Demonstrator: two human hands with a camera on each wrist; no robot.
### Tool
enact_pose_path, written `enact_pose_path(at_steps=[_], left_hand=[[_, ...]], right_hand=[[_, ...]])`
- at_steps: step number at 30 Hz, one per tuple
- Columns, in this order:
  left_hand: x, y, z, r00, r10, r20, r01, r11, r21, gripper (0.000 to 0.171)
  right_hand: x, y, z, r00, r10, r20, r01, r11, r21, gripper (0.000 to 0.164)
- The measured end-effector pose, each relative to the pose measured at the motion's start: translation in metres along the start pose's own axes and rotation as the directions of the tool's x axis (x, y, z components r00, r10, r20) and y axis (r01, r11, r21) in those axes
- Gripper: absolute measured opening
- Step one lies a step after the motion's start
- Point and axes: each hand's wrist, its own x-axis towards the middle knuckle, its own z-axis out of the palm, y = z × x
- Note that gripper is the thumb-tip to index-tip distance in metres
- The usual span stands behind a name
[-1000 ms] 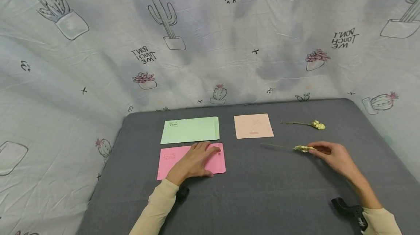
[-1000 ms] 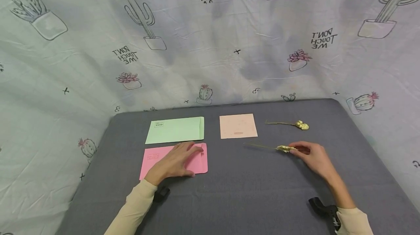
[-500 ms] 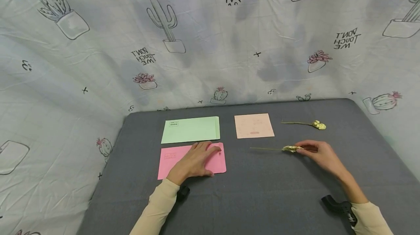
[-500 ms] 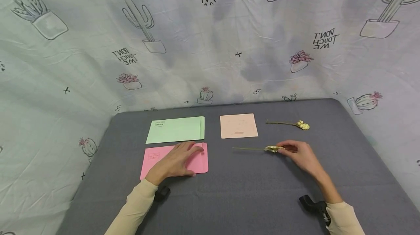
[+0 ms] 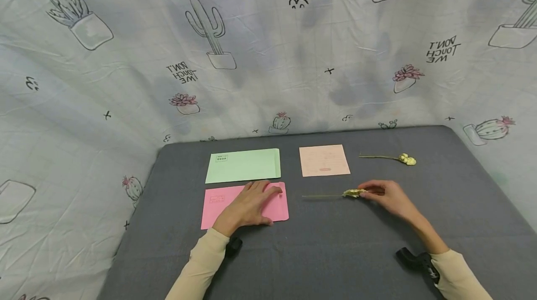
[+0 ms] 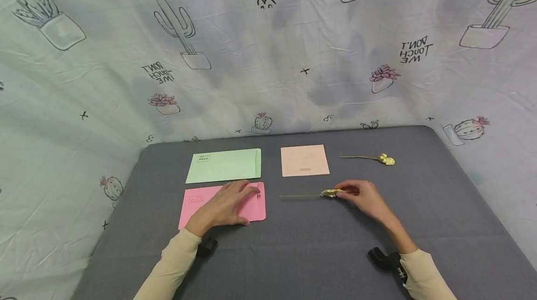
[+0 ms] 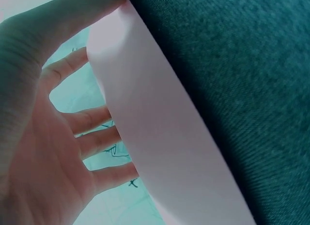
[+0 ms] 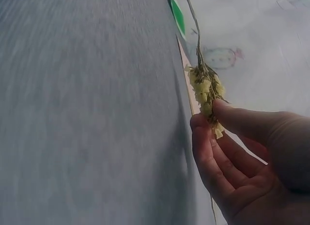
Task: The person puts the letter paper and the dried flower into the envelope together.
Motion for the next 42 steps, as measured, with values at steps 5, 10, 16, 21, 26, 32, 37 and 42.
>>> enact_pose_path(at_steps=[5,10,16,21,26,32,37,42], left_hand=[[0.001,0.001,0.000,1.000,0.005,-0.010,-0.005,1.000,0.023,0.081],[0.002,0.002,0.001,1.000,0.002,-0.012,-0.001,0.999,0.042,0.082],[0.001,0.002,0.001,1.000,-0.021,0.004,0.020,0.999,0.042,0.084],[0.000,0.002,0.002,1.000,-0.028,0.006,0.028,0.999,0.041,0.085],[0.000,0.002,0.001,1.000,-0.029,0.006,0.029,0.999,0.036,0.085],[0.000,0.002,0.001,1.000,-0.027,0.005,0.027,0.999,0.035,0.085],[-0.001,0.002,0.001,1.000,-0.030,0.006,0.030,0.999,0.031,0.086],[-0.001,0.002,0.002,1.000,-0.031,0.004,0.031,0.999,0.032,0.086]], right_hand=[[0.006,-0.004,0.011,0.999,-0.051,-0.009,0.051,0.999,0.011,0.015],[0.010,-0.009,0.020,0.997,-0.079,-0.012,0.079,0.997,0.016,0.014],[0.016,-0.015,0.027,0.999,-0.050,0.006,0.050,0.999,0.005,0.015],[0.021,-0.017,0.034,0.998,-0.055,-0.002,0.055,0.998,0.002,0.015],[0.026,-0.019,0.040,0.998,-0.064,0.001,0.064,0.998,0.014,0.015],[0.031,-0.023,0.045,0.997,-0.072,0.021,0.071,0.997,0.034,0.015],[0.034,-0.028,0.050,0.997,-0.061,0.047,0.058,0.996,0.065,0.017],[0.037,-0.032,0.055,0.995,-0.045,0.087,0.033,0.990,0.136,0.022]])
